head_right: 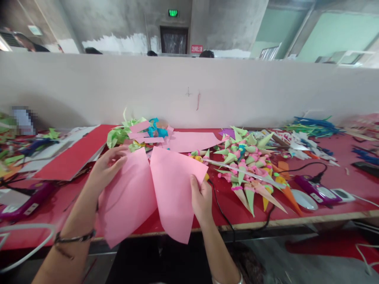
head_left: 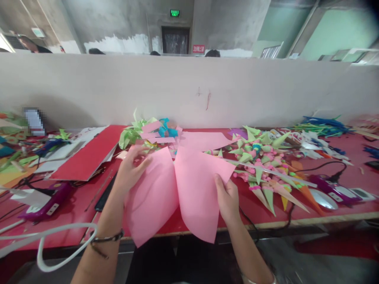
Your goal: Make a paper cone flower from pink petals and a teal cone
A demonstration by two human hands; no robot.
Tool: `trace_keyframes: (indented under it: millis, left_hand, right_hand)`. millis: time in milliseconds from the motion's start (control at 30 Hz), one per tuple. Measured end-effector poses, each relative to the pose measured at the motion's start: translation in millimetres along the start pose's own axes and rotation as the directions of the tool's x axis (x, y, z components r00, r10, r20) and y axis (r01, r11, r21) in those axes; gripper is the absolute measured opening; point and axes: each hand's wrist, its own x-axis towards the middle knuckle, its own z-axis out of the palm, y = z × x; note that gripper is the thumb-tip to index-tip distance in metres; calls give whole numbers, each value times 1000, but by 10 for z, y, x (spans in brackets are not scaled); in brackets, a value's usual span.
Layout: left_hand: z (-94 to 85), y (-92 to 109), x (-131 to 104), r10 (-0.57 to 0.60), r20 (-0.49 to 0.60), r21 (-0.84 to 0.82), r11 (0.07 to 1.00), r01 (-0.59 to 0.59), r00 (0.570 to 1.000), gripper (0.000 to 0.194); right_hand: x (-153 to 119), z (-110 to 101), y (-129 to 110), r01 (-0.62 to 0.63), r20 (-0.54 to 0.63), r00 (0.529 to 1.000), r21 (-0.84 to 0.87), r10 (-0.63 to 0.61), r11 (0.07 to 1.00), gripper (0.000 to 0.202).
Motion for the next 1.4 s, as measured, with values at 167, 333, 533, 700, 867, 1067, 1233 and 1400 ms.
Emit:
trace_keyframes:
  millis: [167, 333, 533, 700, 867, 1067, 1233, 1400]
  left_hand:
    - [-106, -339, -353, -396, 89, -271, 873, 404, 914, 55]
    - [24, -305, -528, -647, 102, -454, 646, 614, 755, 35]
    - [-4, -352, -519, -515, -167, -324, 834, 446, 841, 38]
    - [-55, -426, -541, -411, -318, -111, 911, 397, 854, 34]
    - [-51, -443, -650, -439, -249, -272, 887, 373, 863, 39]
    - [10, -431, -862, -476, 237, -319, 785, 531, 847, 38]
    - [155, -339, -909, -565, 65, -410, 736, 538, 822, 47]
    - [126, -238, -904, -578, -73, -365, 774, 518, 812, 46]
  right_hand:
    - [10, -22, 34, 57, -63, 996, -73, -62, 996, 32]
    - [-1, -33, 38, 95, -80, 991, -153, -108, 984, 32]
    - [39, -111, 39, 87, -83, 991, -180, -103, 980, 33]
    - [92, -142, 56, 2, -108, 994, -46, -7, 999, 35]
    - [14, -195, 67, -201, 306, 937, 87, 166, 976, 36]
    - [-103, -293, 93, -223, 206, 953, -13, 220, 975, 35]
    - [-148, -305, 87, -38, -159, 987, -196, 6, 980, 36]
    - [-127, -312, 94, 69, -266, 948, -362, -174, 930, 37]
